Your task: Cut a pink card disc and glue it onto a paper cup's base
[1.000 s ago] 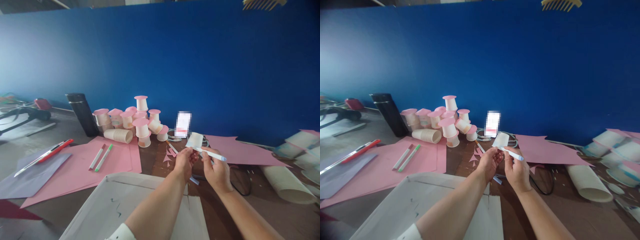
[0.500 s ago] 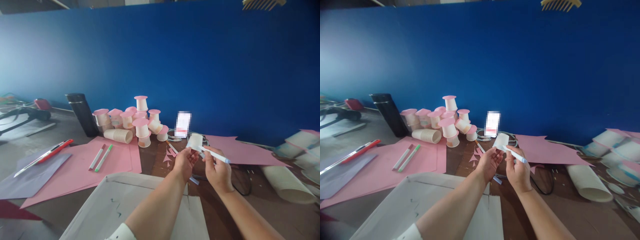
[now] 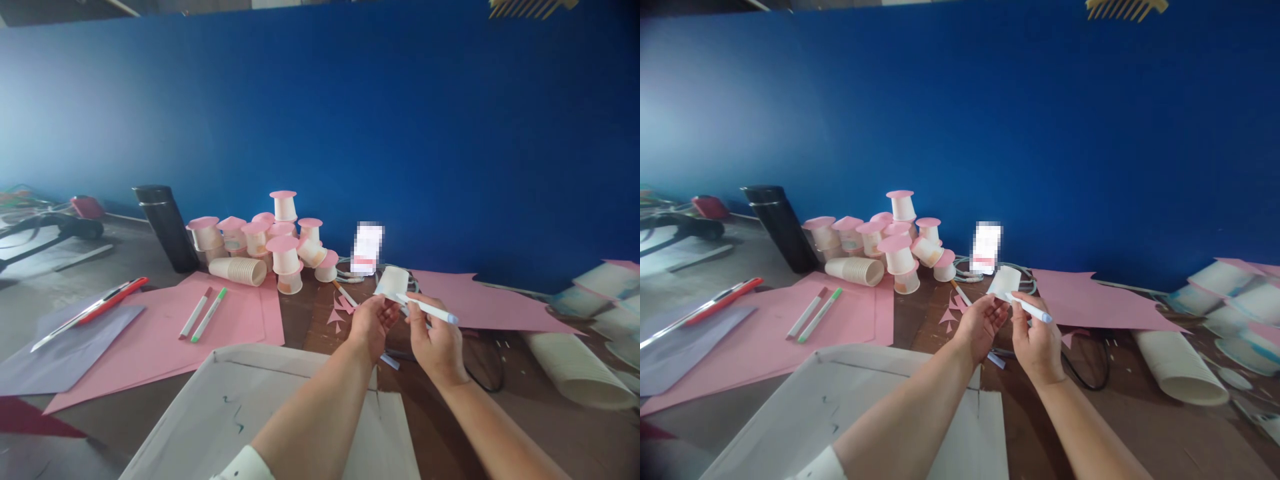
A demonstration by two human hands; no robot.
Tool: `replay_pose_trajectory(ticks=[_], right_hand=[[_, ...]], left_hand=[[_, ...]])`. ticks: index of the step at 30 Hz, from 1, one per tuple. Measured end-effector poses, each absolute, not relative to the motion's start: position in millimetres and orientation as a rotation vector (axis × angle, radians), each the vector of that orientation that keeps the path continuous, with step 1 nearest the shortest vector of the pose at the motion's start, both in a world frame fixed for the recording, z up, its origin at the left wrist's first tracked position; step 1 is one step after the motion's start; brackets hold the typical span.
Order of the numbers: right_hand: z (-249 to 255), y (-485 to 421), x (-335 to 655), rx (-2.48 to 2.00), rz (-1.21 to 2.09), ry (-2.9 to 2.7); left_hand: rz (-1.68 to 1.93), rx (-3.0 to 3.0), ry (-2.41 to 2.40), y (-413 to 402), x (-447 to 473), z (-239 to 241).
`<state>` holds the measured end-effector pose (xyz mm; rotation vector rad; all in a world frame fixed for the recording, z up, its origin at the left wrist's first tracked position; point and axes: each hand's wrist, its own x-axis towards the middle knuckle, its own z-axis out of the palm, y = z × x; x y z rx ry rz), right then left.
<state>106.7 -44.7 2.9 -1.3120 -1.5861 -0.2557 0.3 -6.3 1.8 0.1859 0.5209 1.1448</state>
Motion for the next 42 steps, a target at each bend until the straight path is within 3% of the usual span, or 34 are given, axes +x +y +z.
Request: replay_pose_trajectory(ticks=[42], right_hand=[[4.0, -46.8, 105.5, -1.302, -0.278, -1.563]], left_hand=[[1.145, 0.175, 0.493, -8.4, -1.7, 4.6]])
